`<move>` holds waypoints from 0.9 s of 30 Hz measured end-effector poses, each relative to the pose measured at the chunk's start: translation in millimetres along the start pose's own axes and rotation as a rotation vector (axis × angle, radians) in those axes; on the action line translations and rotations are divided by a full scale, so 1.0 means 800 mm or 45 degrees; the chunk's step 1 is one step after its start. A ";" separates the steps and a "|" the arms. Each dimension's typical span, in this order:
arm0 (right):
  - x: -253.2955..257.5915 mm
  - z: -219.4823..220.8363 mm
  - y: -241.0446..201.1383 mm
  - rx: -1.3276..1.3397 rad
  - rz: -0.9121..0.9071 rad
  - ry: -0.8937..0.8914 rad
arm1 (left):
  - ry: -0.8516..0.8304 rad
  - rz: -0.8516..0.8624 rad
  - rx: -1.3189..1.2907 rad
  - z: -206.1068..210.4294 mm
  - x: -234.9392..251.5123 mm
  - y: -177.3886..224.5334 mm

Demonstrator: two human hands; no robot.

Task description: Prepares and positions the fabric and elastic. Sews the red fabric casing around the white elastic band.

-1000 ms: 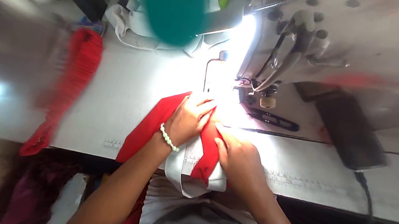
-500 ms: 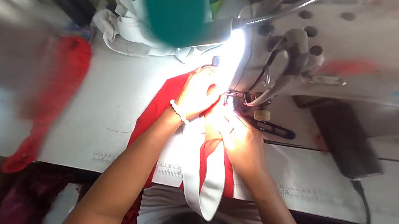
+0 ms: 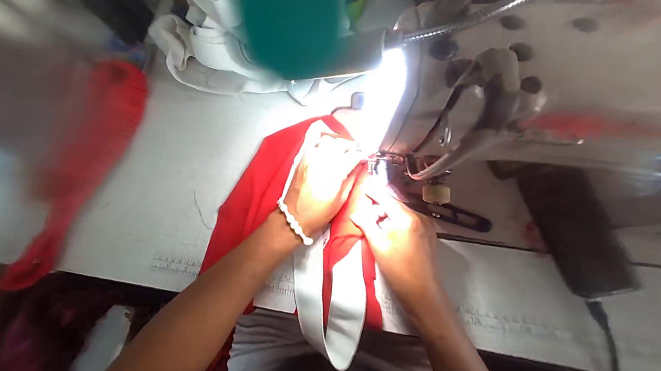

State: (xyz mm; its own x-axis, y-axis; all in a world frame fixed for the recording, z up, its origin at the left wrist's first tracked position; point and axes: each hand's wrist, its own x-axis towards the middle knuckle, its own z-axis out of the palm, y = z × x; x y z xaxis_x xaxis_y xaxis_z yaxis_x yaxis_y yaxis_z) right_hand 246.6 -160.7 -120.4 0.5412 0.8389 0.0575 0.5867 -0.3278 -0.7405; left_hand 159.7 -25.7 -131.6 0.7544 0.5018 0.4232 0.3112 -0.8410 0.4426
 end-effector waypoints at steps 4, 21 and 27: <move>0.001 -0.001 0.003 -0.047 -0.018 0.035 | -0.186 0.060 0.052 -0.013 -0.008 -0.007; 0.013 0.002 0.010 -0.004 0.024 0.112 | -0.296 0.197 -0.017 -0.010 0.021 -0.028; 0.013 0.001 0.014 0.016 -0.004 0.151 | -0.194 0.088 0.100 -0.013 0.009 -0.004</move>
State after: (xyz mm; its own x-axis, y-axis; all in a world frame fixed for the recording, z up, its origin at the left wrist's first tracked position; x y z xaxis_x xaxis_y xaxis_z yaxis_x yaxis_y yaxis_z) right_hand 258.2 -155.5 -128.7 0.6072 0.7823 0.1385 0.5815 -0.3188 -0.7484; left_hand 157.9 -17.1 -121.7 0.8526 0.4108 0.3231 0.2952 -0.8887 0.3508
